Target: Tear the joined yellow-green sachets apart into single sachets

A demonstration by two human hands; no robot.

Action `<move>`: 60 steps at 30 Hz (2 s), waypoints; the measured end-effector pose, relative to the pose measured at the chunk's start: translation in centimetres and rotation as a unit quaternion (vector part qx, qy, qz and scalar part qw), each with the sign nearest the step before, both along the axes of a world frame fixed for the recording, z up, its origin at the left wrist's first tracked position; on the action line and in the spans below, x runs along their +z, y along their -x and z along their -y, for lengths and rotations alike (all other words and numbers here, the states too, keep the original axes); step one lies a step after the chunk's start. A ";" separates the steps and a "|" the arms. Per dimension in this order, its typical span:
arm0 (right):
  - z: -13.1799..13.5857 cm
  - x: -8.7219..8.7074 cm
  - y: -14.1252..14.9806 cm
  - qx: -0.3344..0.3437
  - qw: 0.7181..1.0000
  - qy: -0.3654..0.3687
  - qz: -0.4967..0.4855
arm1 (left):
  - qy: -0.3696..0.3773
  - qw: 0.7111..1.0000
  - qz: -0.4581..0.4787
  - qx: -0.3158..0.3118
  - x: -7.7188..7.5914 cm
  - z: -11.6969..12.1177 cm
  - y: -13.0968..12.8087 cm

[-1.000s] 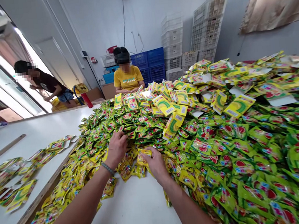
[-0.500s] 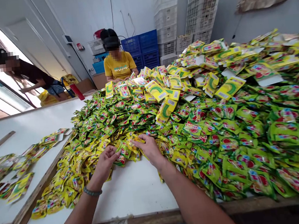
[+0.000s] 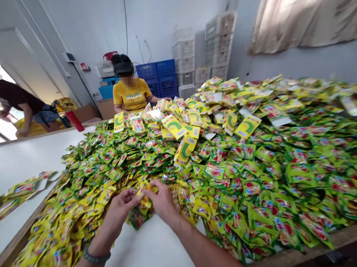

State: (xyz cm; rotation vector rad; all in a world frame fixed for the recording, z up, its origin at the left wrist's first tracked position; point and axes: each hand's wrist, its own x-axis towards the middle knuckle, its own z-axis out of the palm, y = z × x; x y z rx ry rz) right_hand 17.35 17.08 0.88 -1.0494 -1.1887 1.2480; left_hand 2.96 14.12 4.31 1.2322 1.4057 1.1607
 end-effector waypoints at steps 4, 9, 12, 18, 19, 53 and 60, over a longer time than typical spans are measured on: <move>0.5 0.8 -0.1 0.085 0.978 0.080 -0.172 | 0.010 0.996 0.087 -0.006 -0.1 -0.6 -0.6; 0.6 1.3 -0.6 0.073 0.992 0.060 -0.088 | -0.002 0.999 0.050 -0.014 0.5 -0.8 -0.5; 0.0 1.3 -0.9 0.021 0.999 -0.013 -0.035 | -0.062 0.993 -0.096 -0.012 4.5 -1.9 -1.6; -0.2 1.2 -0.9 0.029 0.999 -0.026 0.023 | -0.243 0.867 -0.434 0.037 10.6 -7.1 -10.0; -0.1 1.2 -0.9 0.038 0.999 -0.022 0.029 | -0.256 0.856 -0.449 0.009 10.6 -8.0 -11.7; -1.4 -1.2 -1.6 -0.041 0.993 0.025 0.109 | 0.004 0.913 -0.401 0.068 -1.9 6.5 3.7; -0.8 -1.1 -1.0 -0.008 0.995 0.034 0.088 | 0.050 0.911 -0.398 0.100 -3.5 9.1 3.6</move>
